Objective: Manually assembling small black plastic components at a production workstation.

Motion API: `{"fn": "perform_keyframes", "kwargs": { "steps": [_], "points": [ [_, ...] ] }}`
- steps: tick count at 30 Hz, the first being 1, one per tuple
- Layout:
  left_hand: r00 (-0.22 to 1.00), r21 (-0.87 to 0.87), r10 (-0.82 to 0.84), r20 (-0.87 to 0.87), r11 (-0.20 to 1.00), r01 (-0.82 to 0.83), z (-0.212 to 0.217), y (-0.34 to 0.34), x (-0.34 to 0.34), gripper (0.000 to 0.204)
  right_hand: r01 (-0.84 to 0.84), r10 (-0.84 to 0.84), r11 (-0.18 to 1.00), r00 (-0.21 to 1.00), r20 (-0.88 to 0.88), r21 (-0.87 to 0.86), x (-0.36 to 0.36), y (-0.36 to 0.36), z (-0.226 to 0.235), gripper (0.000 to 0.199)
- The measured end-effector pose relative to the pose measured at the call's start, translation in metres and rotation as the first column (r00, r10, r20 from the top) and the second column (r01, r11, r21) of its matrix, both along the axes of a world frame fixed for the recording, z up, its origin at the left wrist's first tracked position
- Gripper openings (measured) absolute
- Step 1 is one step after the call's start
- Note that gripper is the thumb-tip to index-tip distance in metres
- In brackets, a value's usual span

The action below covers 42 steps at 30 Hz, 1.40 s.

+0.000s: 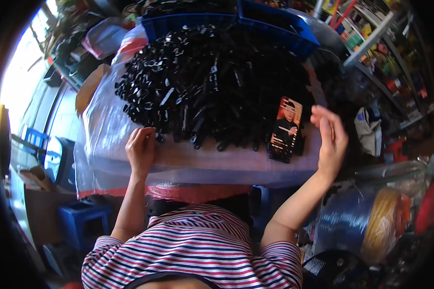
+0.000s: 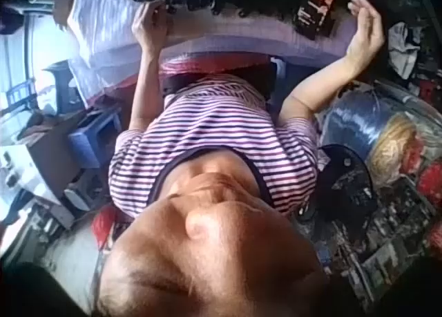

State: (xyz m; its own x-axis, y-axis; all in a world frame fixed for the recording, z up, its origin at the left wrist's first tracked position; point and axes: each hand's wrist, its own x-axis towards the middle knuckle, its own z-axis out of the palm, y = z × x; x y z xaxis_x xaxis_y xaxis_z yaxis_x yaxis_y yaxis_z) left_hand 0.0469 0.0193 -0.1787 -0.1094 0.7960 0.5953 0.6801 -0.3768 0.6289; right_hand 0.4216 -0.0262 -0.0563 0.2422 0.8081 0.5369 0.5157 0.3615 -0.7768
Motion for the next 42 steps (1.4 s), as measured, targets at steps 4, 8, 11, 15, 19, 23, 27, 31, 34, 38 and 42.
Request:
{"fn": "perform_keyframes", "kwargs": {
  "steps": [4, 8, 11, 15, 19, 23, 27, 31, 34, 38, 42],
  "points": [
    [1.0, 0.031, -0.021, -0.022, 0.999, 0.022, -0.002, -0.002, 0.003, 0.009, 0.296, -0.288, 0.954, 0.873, -0.393, -0.041, 0.03, -0.041, -0.082, 0.025],
    [1.0, -0.016, -0.014, -0.009, 1.0, 0.014, -0.005, -0.005, 0.002, 0.01, 0.38, -0.4, 0.914, 0.787, -0.47, -0.141, 0.026, -0.046, -0.105, 0.021],
    [1.0, -0.01, -0.012, -0.022, 1.0, 0.012, -0.003, -0.004, 0.002, 0.009, 0.44, -0.476, 0.878, 0.844, -0.248, -0.188, 0.03, -0.034, -0.099, 0.022],
    [0.998, 0.017, -0.008, -0.063, 1.0, 0.009, -0.002, -0.004, 0.003, 0.009, 0.521, -0.476, 0.838, 0.844, 0.248, -0.164, 0.045, -0.025, -0.104, 0.024],
    [0.998, 0.047, -0.002, -0.065, 0.999, 0.006, -0.004, -0.005, 0.001, 0.008, 0.417, -0.327, 0.858, 0.894, 0.305, -0.3, 0.024, -0.025, -0.098, 0.024],
    [0.997, 0.049, 0.011, -0.077, 0.999, -0.007, -0.003, -0.002, 0.004, 0.008, 0.325, -0.282, 0.915, 0.939, 0.198, -0.237, 0.045, -0.021, -0.116, 0.023],
    [0.994, 0.041, 0.025, -0.102, 0.999, -0.021, -0.002, -0.005, 0.003, 0.009, 0.403, -0.277, 0.861, 0.883, 0.379, -0.309, 0.054, -0.007, -0.092, 0.024],
    [0.994, 0.019, 0.038, -0.106, 0.999, -0.037, -0.001, -0.004, 0.005, 0.009, 0.447, -0.194, 0.869, 0.703, 0.684, -0.212, 0.105, 0.031, -0.082, 0.044],
    [0.995, 0.013, 0.035, -0.098, 0.999, -0.034, 0.0, -0.005, 0.007, 0.01, 0.448, -0.111, 0.833, 0.711, 0.694, -0.326, 0.142, 0.054, -0.086, 0.056],
    [0.995, -0.02, 0.05, -0.082, 0.998, -0.052, 0.0, -0.006, 0.007, 0.01, 0.246, 0.038, 0.863, 0.839, 0.542, -0.441, 0.152, 0.071, -0.099, 0.052],
    [0.991, -0.059, 0.053, -0.121, 0.996, -0.06, 0.0, -0.006, 0.007, 0.011, 0.35, -0.122, 0.914, 0.718, 0.685, -0.204, 0.147, 0.071, -0.106, 0.039]
  ]
}}
